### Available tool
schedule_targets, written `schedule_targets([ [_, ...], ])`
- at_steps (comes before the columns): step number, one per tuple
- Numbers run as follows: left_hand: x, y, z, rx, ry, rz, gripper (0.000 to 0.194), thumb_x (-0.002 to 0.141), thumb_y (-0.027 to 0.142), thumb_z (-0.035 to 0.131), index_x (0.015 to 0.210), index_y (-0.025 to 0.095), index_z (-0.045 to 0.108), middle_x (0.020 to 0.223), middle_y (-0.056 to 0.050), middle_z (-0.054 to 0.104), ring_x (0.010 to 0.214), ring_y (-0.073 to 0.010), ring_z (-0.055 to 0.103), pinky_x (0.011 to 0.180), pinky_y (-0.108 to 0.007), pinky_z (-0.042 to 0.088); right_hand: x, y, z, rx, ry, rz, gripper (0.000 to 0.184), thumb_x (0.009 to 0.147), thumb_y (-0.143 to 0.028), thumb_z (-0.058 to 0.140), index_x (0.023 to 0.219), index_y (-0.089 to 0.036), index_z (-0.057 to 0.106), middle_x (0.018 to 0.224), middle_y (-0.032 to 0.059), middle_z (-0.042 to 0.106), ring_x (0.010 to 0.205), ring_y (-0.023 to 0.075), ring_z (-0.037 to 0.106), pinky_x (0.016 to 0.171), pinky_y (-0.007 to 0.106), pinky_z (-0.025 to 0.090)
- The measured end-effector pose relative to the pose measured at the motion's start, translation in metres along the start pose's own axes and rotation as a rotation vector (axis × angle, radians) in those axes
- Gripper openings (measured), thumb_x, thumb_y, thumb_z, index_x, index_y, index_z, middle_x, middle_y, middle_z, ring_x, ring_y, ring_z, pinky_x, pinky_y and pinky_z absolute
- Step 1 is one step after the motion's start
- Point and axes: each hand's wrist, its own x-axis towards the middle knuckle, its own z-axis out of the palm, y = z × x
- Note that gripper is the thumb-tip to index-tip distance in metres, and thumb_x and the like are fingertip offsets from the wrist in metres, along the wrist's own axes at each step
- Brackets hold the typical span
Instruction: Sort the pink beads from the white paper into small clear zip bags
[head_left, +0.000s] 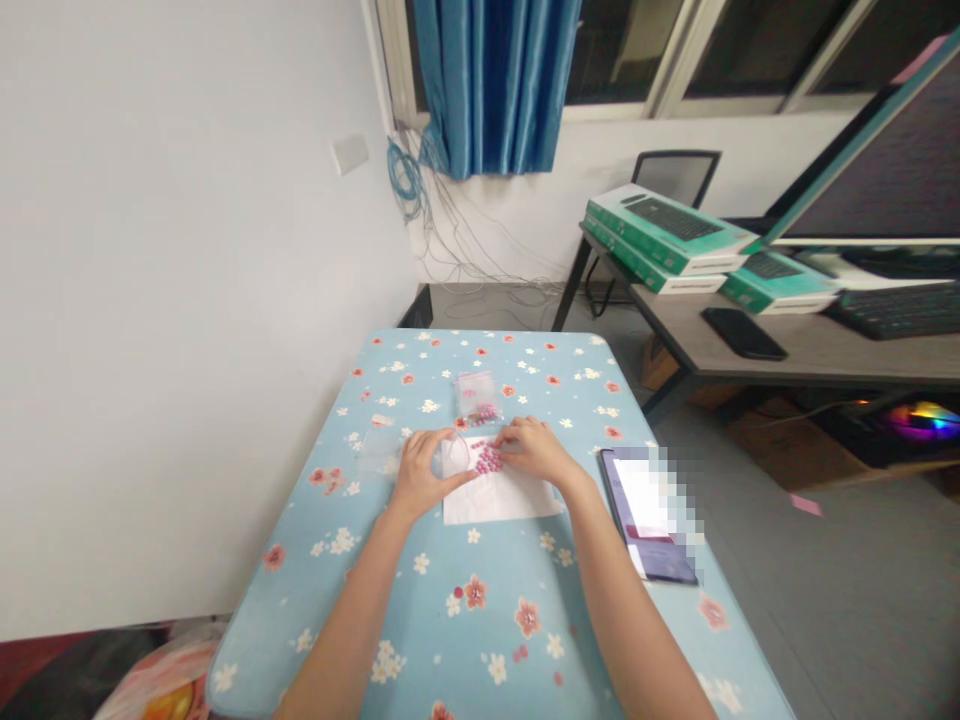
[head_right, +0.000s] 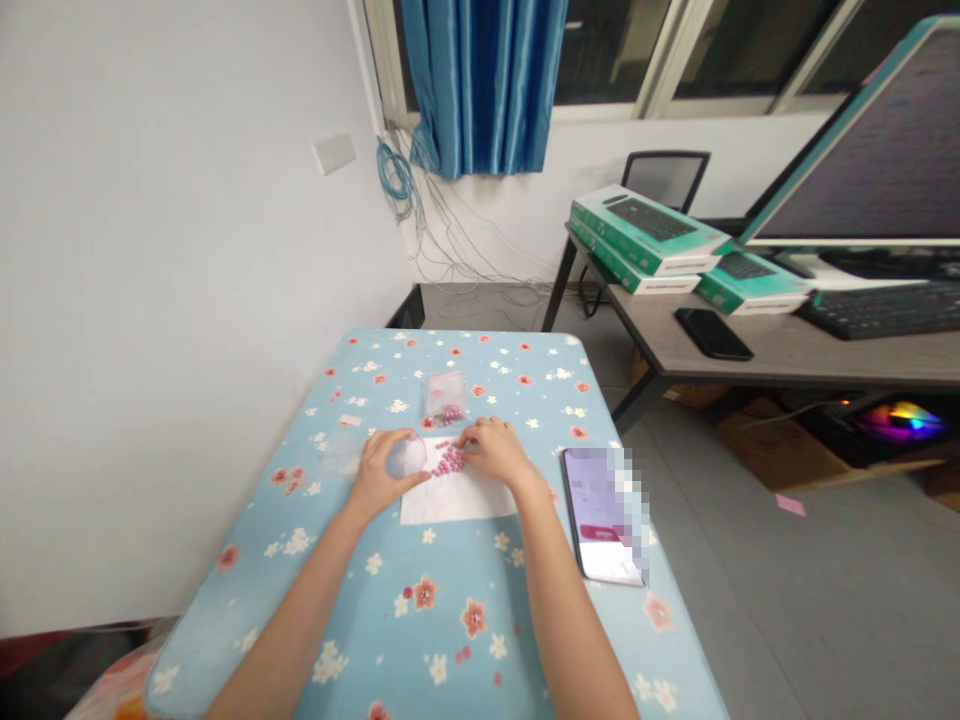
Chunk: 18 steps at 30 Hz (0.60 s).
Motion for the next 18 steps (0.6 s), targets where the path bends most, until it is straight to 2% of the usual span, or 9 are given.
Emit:
schedule_targets([
  [18,0.0003,0.0012,-0.0006,-0.001,-0.015,-0.001,0.055,0.067,0.047,0.075,0.112,0.022,0.055,0.102,-0.006,0.065,0.095,-0.0239,0.057,0.088,-0.040,0.044,0.0010,-0.0007,0.0036,0.022,0.028,-0.019,0.009,0.077,-0.023,0.066,0.085,-0.023,0.070,0.092,0.0056,0.061,0.093,0.0219,0.050,0.079,0.031,0.033],
])
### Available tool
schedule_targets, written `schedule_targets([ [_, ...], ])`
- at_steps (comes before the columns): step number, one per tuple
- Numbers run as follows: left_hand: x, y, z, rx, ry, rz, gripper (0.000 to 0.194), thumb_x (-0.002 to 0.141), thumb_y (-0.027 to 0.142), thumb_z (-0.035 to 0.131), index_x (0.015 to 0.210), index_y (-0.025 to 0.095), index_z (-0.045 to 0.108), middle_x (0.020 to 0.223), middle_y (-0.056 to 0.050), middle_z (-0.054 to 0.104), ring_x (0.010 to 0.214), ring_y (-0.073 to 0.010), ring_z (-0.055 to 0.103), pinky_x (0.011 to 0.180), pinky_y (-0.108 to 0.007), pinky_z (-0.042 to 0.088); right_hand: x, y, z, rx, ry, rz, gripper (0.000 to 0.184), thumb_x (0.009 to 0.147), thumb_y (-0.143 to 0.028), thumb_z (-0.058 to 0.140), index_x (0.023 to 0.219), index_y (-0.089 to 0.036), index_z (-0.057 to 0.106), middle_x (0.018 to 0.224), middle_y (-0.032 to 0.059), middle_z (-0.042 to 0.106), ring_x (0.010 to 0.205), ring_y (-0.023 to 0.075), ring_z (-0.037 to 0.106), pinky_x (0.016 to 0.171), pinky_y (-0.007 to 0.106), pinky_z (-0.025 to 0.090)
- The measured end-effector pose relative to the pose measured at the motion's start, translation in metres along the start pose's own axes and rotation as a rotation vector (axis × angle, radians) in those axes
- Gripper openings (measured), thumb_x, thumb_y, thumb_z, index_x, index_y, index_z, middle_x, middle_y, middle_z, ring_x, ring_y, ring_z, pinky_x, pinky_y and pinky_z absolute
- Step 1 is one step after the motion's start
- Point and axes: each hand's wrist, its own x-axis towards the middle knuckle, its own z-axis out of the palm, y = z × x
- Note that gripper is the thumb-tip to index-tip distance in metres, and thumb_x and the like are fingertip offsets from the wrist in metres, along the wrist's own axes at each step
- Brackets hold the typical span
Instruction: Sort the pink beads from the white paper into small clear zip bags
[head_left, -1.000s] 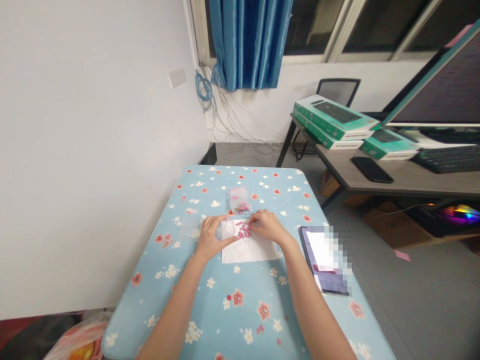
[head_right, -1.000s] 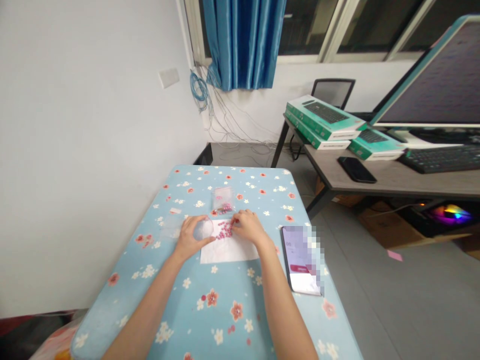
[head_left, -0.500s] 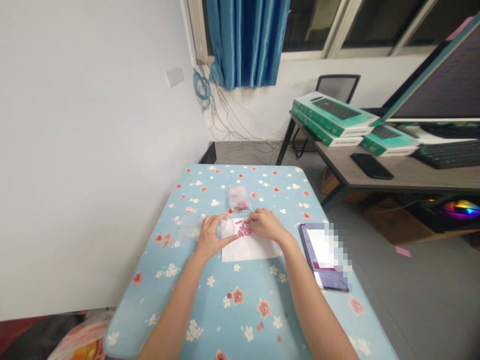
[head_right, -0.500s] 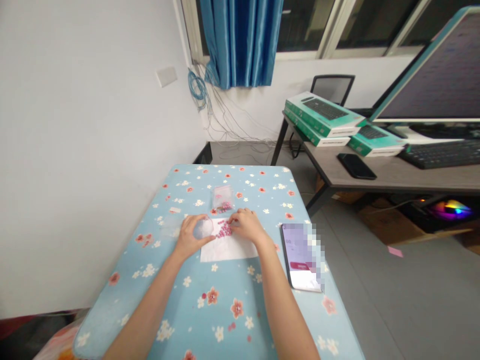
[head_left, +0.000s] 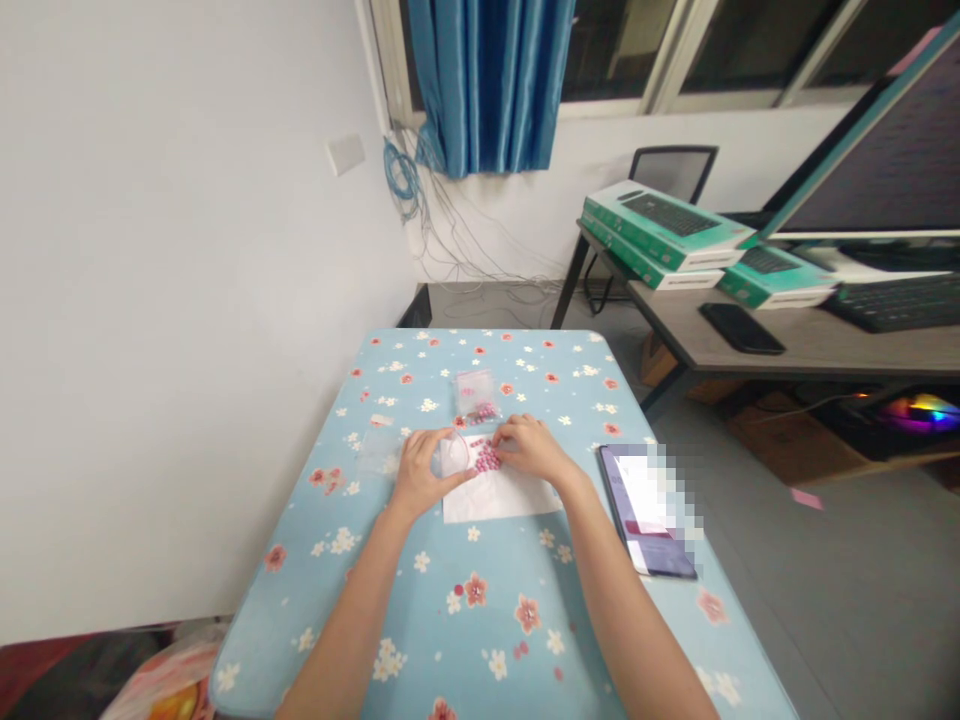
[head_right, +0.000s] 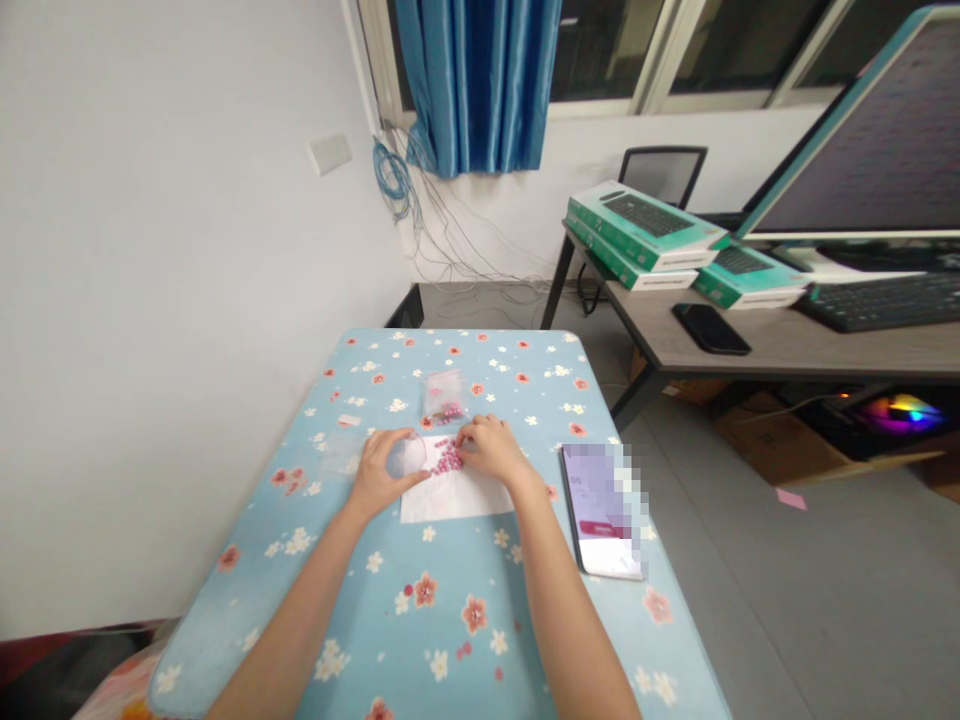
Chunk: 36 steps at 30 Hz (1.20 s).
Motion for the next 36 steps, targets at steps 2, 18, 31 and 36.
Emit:
schedule_targets([
  [2,0.000,0.000,0.000,-0.002,-0.003,-0.004,0.055,0.066,0.046,0.075,0.112,0.022,0.055,0.102,-0.006,0.065,0.095,-0.0239,0.057,0.087,-0.040,0.045,0.000,0.000,0.000,-0.002,0.001,-0.003,0.008,0.077,-0.023,0.066,0.084,-0.023,0.070,0.091,0.0054,0.061,0.091,0.0212,0.050,0.078,0.031,0.033],
  [18,-0.001,-0.003,0.001,0.020,-0.022,0.028,0.059,0.065,0.046,0.076,0.115,0.023,0.055,0.104,-0.006,0.066,0.097,-0.0242,0.058,0.090,-0.040,0.044,-0.002,-0.035,-0.020,0.341,0.204,-0.240,0.008,0.084,-0.026,0.061,0.088,-0.020,0.064,0.090,0.0034,0.064,0.090,0.0188,0.054,0.085,0.033,0.038],
  [31,-0.001,-0.004,0.002,0.012,-0.011,0.049,0.059,0.066,0.048,0.075,0.114,0.022,0.053,0.104,-0.006,0.066,0.096,-0.0238,0.058,0.088,-0.039,0.044,-0.002,-0.038,-0.021,0.377,0.214,-0.242,0.008,0.085,-0.026,0.060,0.089,-0.021,0.064,0.090,0.0027,0.065,0.089,0.0181,0.056,0.086,0.033,0.039],
  [36,-0.002,-0.003,0.002,0.003,-0.009,0.023,0.059,0.066,0.049,0.075,0.114,0.022,0.053,0.104,-0.006,0.065,0.096,-0.0242,0.058,0.088,-0.040,0.044,-0.005,-0.015,-0.023,0.241,0.220,-0.126,0.009,0.082,-0.025,0.061,0.089,-0.020,0.065,0.091,0.0047,0.066,0.088,0.0194,0.056,0.084,0.034,0.038],
])
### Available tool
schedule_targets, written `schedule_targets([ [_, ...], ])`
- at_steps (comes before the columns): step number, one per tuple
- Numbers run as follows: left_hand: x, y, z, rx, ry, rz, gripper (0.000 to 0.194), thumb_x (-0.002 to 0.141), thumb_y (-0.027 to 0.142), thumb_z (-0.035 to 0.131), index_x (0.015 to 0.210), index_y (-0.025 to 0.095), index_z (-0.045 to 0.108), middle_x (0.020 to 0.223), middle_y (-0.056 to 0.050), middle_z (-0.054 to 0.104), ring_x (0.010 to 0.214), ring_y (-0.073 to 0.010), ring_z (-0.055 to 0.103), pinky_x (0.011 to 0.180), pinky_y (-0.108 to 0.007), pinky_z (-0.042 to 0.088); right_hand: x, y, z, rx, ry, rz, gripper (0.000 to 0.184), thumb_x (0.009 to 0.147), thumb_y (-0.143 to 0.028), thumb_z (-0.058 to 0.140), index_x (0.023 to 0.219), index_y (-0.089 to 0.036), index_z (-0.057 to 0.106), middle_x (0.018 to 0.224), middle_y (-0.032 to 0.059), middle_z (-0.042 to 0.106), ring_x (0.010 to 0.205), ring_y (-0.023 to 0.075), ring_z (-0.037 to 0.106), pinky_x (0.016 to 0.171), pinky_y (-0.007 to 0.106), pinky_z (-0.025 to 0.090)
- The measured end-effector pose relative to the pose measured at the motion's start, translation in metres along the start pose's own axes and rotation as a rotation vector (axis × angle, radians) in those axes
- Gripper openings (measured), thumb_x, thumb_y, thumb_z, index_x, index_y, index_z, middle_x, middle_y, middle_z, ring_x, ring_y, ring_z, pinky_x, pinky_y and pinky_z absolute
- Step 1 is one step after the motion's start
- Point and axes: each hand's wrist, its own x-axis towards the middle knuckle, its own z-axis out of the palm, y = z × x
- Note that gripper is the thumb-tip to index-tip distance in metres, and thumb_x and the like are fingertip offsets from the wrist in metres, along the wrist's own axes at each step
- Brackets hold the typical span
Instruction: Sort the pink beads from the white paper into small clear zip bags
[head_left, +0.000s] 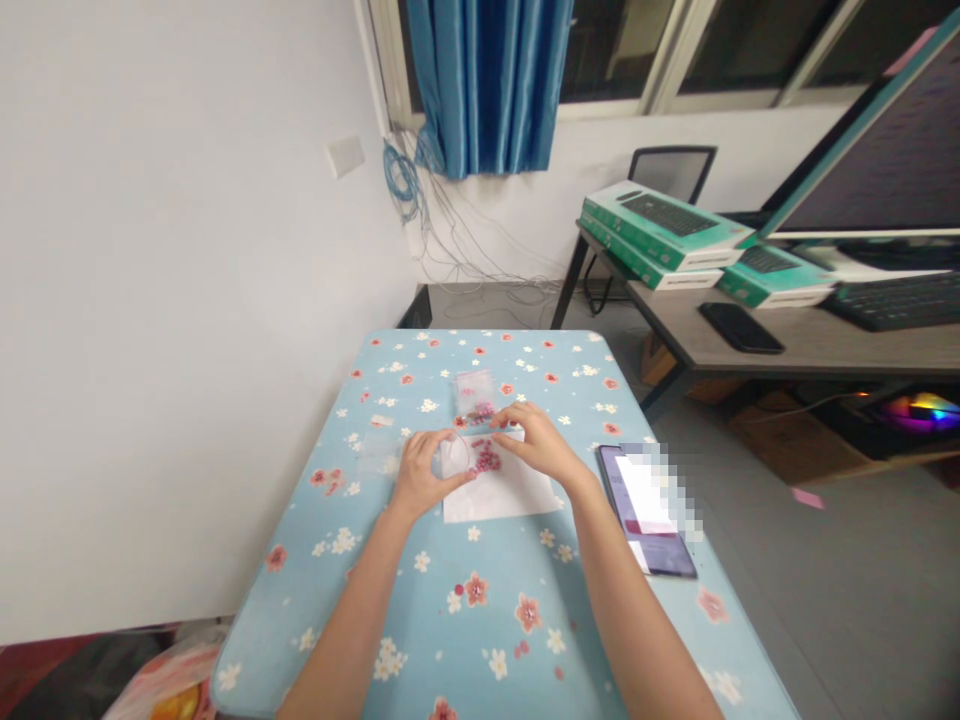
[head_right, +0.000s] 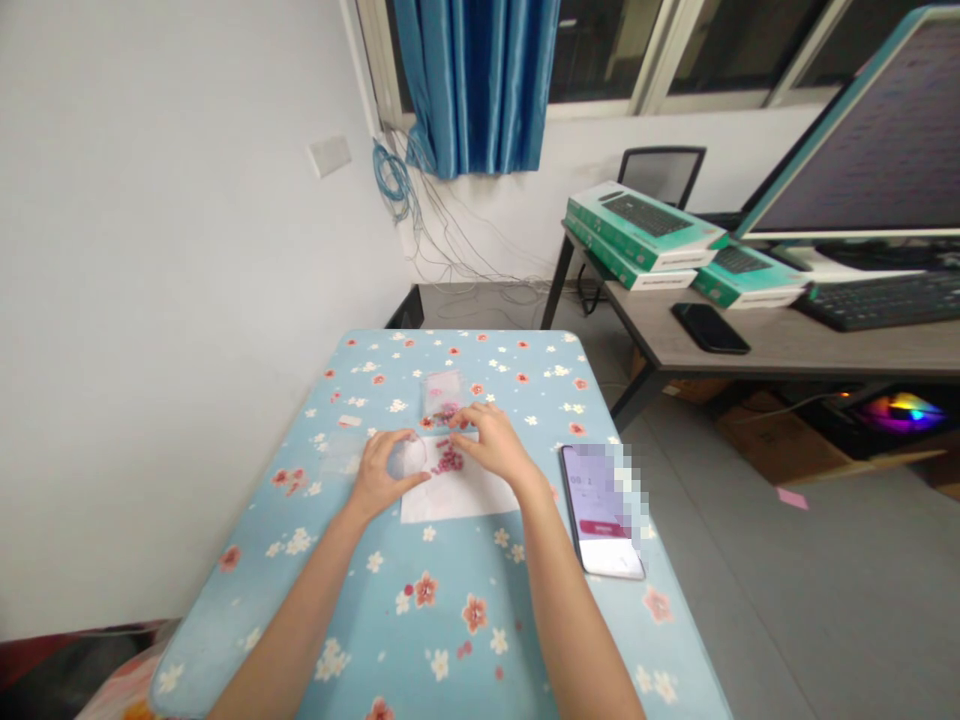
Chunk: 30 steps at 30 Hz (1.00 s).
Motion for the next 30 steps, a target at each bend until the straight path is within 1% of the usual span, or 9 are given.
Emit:
schedule_targets([
  [5,0.000,0.001,0.000,0.002,0.014,-0.004,0.058,0.066,0.049,0.075,0.112,0.021,0.054,0.103,-0.006,0.065,0.095,-0.0237,0.058,0.087,-0.039,0.045,-0.005,0.016,0.003,-0.183,-0.200,0.096,0.012,0.077,-0.022,0.065,0.089,-0.020,0.067,0.085,0.0040,0.065,0.084,0.0190,0.057,0.077,0.030,0.037],
  [8,0.000,0.001,0.000,0.005,0.022,0.001,0.057,0.067,0.049,0.074,0.111,0.021,0.054,0.101,-0.006,0.065,0.095,-0.0236,0.058,0.087,-0.038,0.045,-0.005,0.017,0.007,-0.212,-0.268,0.130,0.013,0.076,-0.021,0.065,0.088,-0.020,0.069,0.084,0.0046,0.065,0.082,0.0181,0.057,0.073,0.027,0.037],
  [17,0.000,0.001,-0.001,0.009,0.022,0.009,0.056,0.067,0.049,0.074,0.111,0.021,0.053,0.100,-0.006,0.065,0.093,-0.0232,0.058,0.086,-0.038,0.045,-0.002,0.017,0.013,-0.219,-0.307,0.127,0.013,0.078,-0.022,0.062,0.086,-0.024,0.072,0.083,0.0038,0.066,0.081,0.0177,0.054,0.073,0.027,0.034],
  [25,0.000,0.001,0.000,-0.002,0.021,0.011,0.057,0.067,0.048,0.075,0.112,0.020,0.053,0.101,-0.007,0.065,0.094,-0.0233,0.058,0.086,-0.038,0.045,-0.003,0.019,0.014,-0.207,-0.303,0.119,0.012,0.078,-0.021,0.062,0.083,-0.023,0.072,0.081,0.0035,0.065,0.079,0.0172,0.054,0.073,0.027,0.034],
  [30,0.000,0.001,0.000,-0.007,0.022,0.005,0.057,0.066,0.048,0.075,0.111,0.021,0.053,0.100,-0.006,0.065,0.093,-0.0235,0.058,0.086,-0.038,0.045,-0.002,0.018,0.014,-0.216,-0.304,0.127,0.011,0.078,-0.020,0.062,0.082,-0.023,0.072,0.082,0.0033,0.065,0.079,0.0174,0.053,0.073,0.027,0.034],
])
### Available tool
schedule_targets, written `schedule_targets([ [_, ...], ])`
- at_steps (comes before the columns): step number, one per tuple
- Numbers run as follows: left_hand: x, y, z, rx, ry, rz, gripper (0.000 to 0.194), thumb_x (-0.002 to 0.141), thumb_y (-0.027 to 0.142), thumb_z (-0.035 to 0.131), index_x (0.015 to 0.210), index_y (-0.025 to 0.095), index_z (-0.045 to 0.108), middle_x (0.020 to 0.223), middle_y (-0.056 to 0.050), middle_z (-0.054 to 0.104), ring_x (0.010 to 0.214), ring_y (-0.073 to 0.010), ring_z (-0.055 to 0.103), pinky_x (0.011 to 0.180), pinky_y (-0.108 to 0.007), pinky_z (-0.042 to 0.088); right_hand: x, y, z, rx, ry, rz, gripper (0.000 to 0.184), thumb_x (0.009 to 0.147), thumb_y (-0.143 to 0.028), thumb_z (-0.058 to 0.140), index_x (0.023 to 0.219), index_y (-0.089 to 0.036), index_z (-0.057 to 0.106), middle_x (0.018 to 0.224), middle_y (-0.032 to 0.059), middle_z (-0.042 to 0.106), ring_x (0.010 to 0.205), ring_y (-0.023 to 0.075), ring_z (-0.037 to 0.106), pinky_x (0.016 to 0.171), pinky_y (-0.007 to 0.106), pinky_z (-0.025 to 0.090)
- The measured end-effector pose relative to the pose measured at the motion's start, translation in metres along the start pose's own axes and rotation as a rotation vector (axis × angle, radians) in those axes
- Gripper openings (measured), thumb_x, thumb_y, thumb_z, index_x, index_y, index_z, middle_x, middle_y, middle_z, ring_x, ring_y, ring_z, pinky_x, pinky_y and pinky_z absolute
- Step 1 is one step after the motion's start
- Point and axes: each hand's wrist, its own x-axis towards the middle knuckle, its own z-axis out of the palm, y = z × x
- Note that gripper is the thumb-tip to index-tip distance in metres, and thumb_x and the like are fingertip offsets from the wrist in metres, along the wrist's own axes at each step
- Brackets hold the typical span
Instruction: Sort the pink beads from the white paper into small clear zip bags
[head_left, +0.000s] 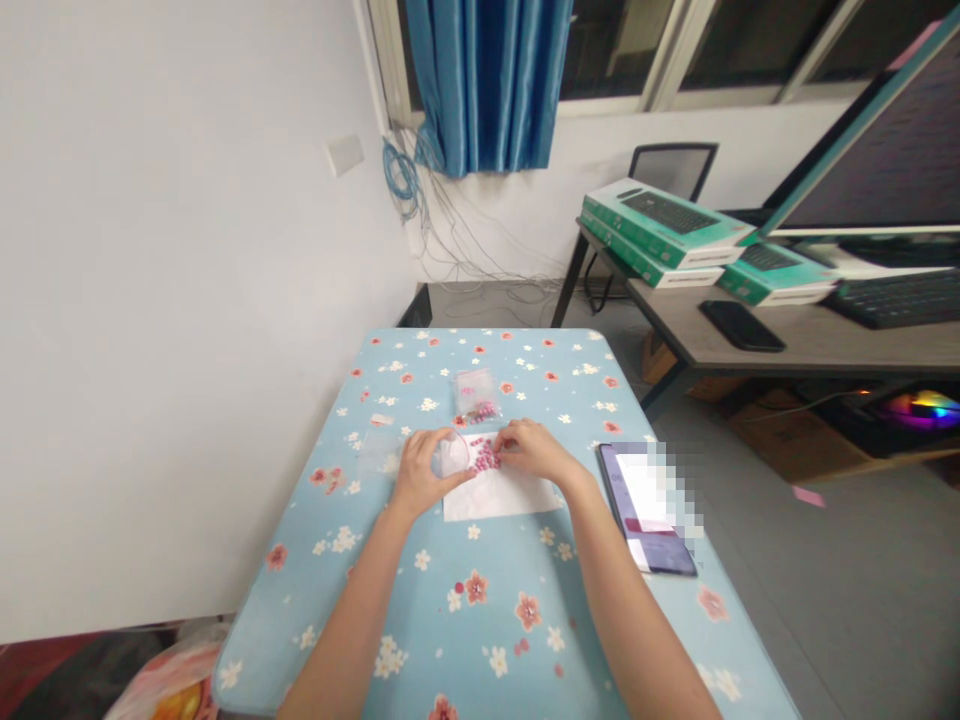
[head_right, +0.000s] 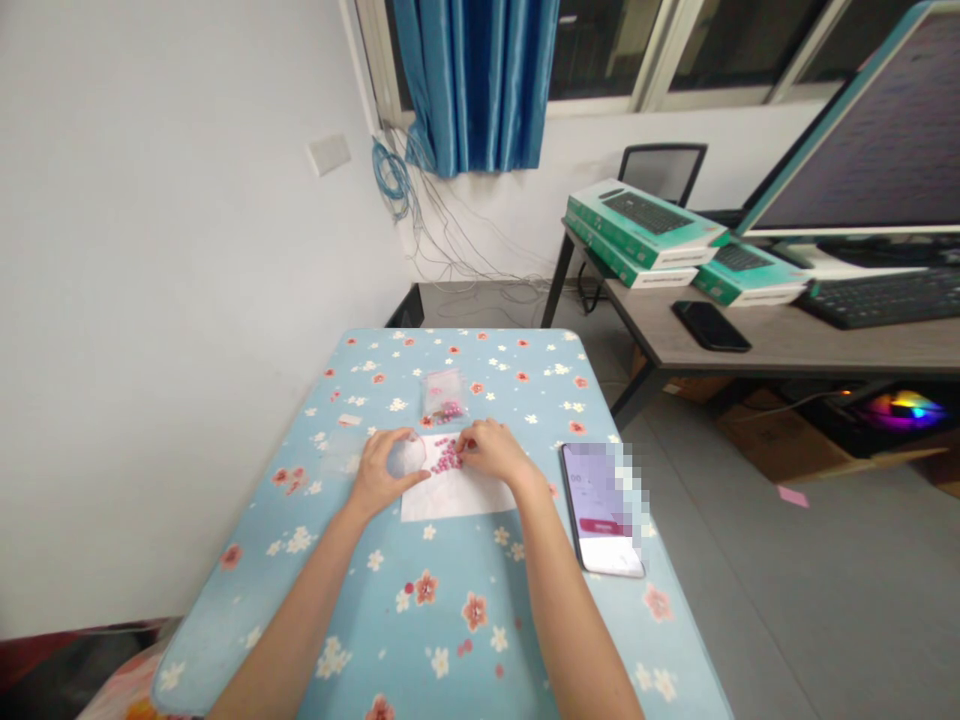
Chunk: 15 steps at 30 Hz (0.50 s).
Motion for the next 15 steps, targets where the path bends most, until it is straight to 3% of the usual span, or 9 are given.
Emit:
schedule_targets([
  [15,0.0007,0.0013,-0.0006,-0.024,-0.008,-0.010,0.055,0.066,0.046,0.076,0.110,0.022,0.054,0.098,-0.006,0.065,0.093,-0.0234,0.057,0.085,-0.038,0.045,-0.0015,0.0004,-0.0018,-0.022,-0.029,-0.003,0.017,0.076,-0.018,0.062,0.088,-0.024,0.072,0.087,0.0045,0.066,0.085,0.0183,0.056,0.078,0.027,0.037],
])
